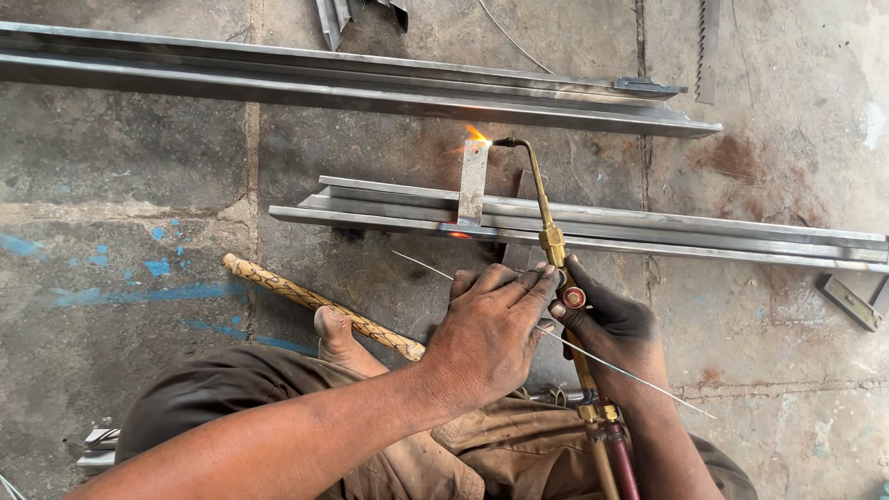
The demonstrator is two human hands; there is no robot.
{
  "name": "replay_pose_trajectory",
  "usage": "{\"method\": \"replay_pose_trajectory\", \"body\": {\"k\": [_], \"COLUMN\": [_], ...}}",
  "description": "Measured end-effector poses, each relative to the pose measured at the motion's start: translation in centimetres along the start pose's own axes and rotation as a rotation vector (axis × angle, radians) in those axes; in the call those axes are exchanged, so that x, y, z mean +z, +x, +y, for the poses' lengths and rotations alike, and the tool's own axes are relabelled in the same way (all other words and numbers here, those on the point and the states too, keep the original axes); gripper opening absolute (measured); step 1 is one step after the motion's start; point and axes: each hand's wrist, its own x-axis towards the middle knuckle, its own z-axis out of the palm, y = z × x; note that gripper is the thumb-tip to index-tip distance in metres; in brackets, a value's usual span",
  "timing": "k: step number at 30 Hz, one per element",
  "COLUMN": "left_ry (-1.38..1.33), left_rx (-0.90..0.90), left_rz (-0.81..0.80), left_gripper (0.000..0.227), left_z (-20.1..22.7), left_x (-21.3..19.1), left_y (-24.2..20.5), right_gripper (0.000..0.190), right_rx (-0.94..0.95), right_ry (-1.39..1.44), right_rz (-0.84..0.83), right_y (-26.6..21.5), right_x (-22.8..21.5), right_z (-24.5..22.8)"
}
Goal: The person uses a welding torch and filler rod to join metal frame components on the floor. They align the pieces, apply heat and filler to create welds, and reposition the frame to work on different joints.
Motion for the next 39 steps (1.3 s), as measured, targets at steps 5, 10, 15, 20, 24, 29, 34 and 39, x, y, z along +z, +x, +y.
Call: {"method": "replay_pose_trajectory", "body": {"k": [5,10,15,20,24,29,34,39], "left_ry": [0.021,0.026,-0.004,0.028,0.052,0.042,0.018,0.001], "left_rx": [0.004,0.001,0.0,-0.019,-0.057,-0.115,-0.118,-0.128], "left_rz": [-0.001,-0.003,0.003,0.014,0.05,-0.011,0.032,0.028], "left_gripper": [0.064,0.063,0.065,0.066,0.062,0.06,0.059,0.058], "left_z": [0.0,-0.1,-0.1,0.5,0.8,0.6,0.5,0.4], "left_x": [0.0,0.2,0.2,-0.3,-1.3,-2.0,-2.0,-1.8], "left_y": [0.1,0.0,0.0,-0.1,-0.2,-0.2,-0.5,-0.5], "right_gripper": [0.059,0.06,0.059,0.058,0.06,0.053,0.052,0.052], "right_rx": [-0.013,0.004,-0.009,-0.057,-0.086,-0.112,-0.113,-0.084], "right_ry": [0.048,0.032,0.03,0.117,-0.001,0.03,0.152,0.138], "right_rz": [-0.01,-0.007,-0.011,-0.012,-0.022,-0.061,-0.073,-0.071], "right_y": [0.1,0.1,0.1,0.0,0.3,0.4,0.4,0.4], "right_x": [0.0,0.0,0.0,0.2,0.8,1.5,1.9,2.0], "right_z": [0.2,0.4,0.4,0.2,-0.2,0.0,0.3,0.3]}}
